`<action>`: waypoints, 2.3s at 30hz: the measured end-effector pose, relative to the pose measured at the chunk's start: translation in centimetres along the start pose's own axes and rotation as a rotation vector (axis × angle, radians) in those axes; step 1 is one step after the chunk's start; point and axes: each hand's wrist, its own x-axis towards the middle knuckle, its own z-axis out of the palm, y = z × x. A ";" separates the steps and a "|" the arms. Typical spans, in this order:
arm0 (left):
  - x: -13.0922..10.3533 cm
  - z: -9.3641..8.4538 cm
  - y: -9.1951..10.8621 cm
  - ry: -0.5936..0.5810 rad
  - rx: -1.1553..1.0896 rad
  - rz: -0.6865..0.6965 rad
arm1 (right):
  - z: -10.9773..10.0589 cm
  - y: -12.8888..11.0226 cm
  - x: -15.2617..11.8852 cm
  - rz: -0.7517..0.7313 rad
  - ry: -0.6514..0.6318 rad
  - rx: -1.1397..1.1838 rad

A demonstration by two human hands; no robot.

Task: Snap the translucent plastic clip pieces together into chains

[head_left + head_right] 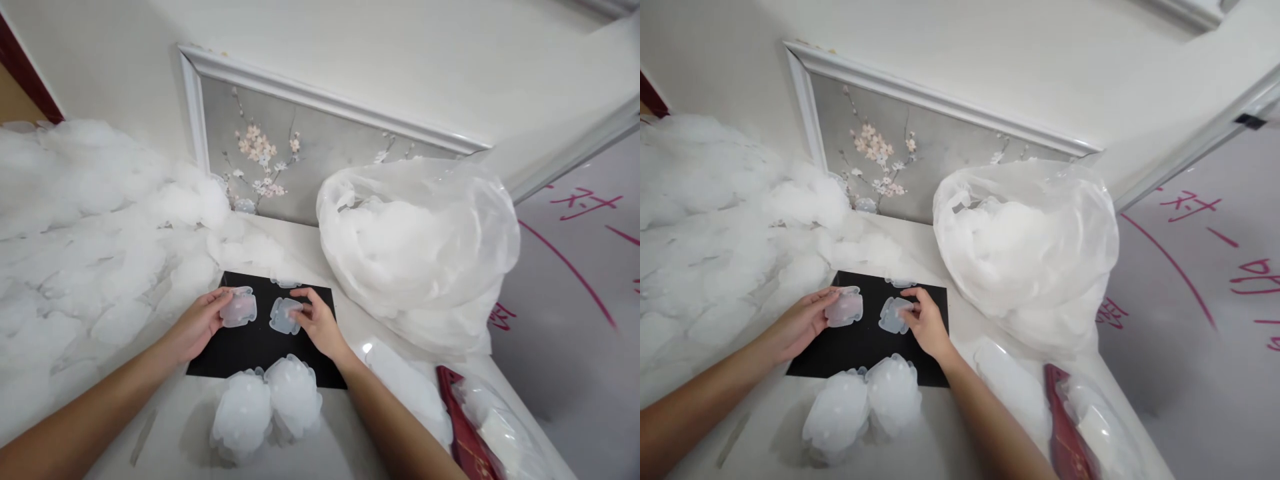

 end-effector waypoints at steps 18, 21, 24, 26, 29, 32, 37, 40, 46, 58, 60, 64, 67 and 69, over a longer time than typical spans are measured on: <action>0.0 -0.1 0.6 -0.108 -0.083 -0.168 | -0.9 -0.4 -0.4 -0.139 -0.201 0.034; -0.1 -0.2 0.6 -0.122 -0.099 -0.195 | -0.9 -0.7 -0.6 -0.269 -0.224 -0.218; 0.0 -0.3 0.6 -0.177 -0.117 -0.207 | -0.4 -1.4 -0.6 -0.255 -0.090 -0.286; 0.1 -0.4 0.5 -0.210 -0.117 -0.173 | -0.1 -1.9 -0.7 -0.154 0.005 -0.157; 0.3 -0.7 0.3 -0.199 -0.035 -0.033 | -0.1 -2.3 -0.7 0.111 0.028 0.233; 0.3 -0.9 0.1 -0.176 0.116 0.114 | -0.3 -2.2 -0.7 0.308 -0.028 0.513; 0.1 -0.6 -0.1 -0.238 0.149 0.286 | -0.5 -2.1 -0.7 0.394 -0.081 0.603; 0.2 -0.7 -0.5 -0.268 0.162 0.298 | -0.3 -2.1 -0.7 0.395 -0.082 0.603; -0.9 -0.5 0.2 -0.370 0.241 0.302 | -1.0 -3.0 -1.1 0.358 -0.110 0.509; -4.5 2.0 0.1 -0.489 1.053 0.418 | -1.6 -5.0 -2.0 0.007 -0.410 -0.248; -2.3 1.9 -0.2 -0.336 1.060 0.438 | -1.4 -4.3 -1.5 0.006 -0.319 -0.267; 0.5 2.2 -1.5 -0.207 1.186 0.470 | -1.1 -3.0 -0.8 0.005 -0.247 -0.277; 1.1 2.9 -2.9 -0.187 1.268 0.554 | -1.0 -2.5 -0.7 0.015 -0.250 -0.257; 1.2 2.8 -3.2 -0.165 1.294 0.591 | -0.9 -2.5 -0.7 0.006 -0.251 -0.246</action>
